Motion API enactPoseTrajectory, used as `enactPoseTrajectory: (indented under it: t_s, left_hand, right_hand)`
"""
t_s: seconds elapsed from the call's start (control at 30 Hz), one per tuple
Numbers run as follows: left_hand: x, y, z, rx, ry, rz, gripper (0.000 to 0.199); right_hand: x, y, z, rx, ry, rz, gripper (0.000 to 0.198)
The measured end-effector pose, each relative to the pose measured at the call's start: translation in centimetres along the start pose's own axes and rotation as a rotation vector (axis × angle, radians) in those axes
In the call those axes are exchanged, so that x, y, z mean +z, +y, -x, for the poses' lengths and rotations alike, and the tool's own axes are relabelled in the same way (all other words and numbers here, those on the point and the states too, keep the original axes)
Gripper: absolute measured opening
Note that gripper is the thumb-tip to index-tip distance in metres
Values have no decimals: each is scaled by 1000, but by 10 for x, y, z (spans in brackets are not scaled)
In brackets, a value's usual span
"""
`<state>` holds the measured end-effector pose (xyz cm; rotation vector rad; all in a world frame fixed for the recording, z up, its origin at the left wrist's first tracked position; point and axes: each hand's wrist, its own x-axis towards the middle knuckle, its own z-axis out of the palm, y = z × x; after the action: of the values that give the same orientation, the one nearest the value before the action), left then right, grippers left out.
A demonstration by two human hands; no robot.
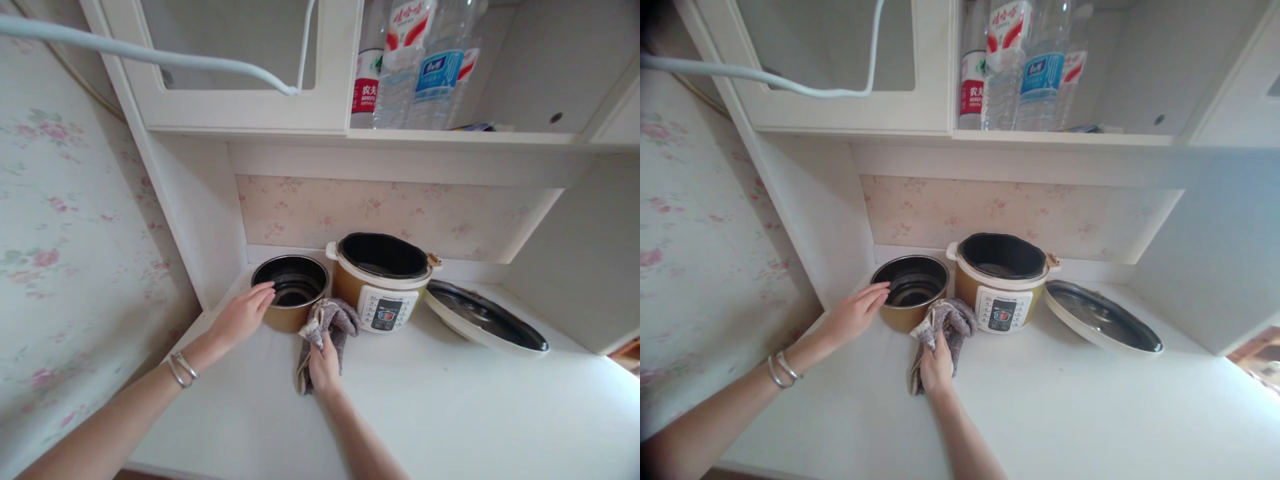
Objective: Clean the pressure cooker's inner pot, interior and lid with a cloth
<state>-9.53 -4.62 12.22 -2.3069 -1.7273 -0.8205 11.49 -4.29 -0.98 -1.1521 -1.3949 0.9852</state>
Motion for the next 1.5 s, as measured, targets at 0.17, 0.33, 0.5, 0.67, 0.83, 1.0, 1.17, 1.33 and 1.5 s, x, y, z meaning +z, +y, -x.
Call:
enactPoseTrajectory:
  t_s: [0.17,0.33,0.5,0.67,0.83,1.0,1.17,1.33,1.5]
  left_hand:
    - [1,-68,-10,-19,-98,-102,51]
    - [7,-54,3,-23,-92,-141,47]
    - [5,4,18,-33,-32,-181,42]
    - [3,13,20,42,-27,40,40]
    - [1,-45,-3,-42,-42,-33,50]
    - [16,-61,-4,-69,-69,-85,50]
    - [24,-9,17,-117,47,-96,42]
    - [14,17,33,-12,57,-36,37]
    - [-3,-32,15,72,35,-64,43]
  right_hand:
    - [-1,-1,0,22,-8,38,47]
    - [-1,-4,0,40,5,35,48]
    - [0,-5,0,25,26,15,44]
    - [0,-6,1,-22,22,4,44]
    - [-1,-6,1,-15,36,24,43]
    - [0,-7,-1,-21,27,21,44]
    - [0,-3,-6,18,60,-18,47]
    - [0,1,-6,-11,76,-28,46]
    - [0,2,-6,7,71,-32,44]
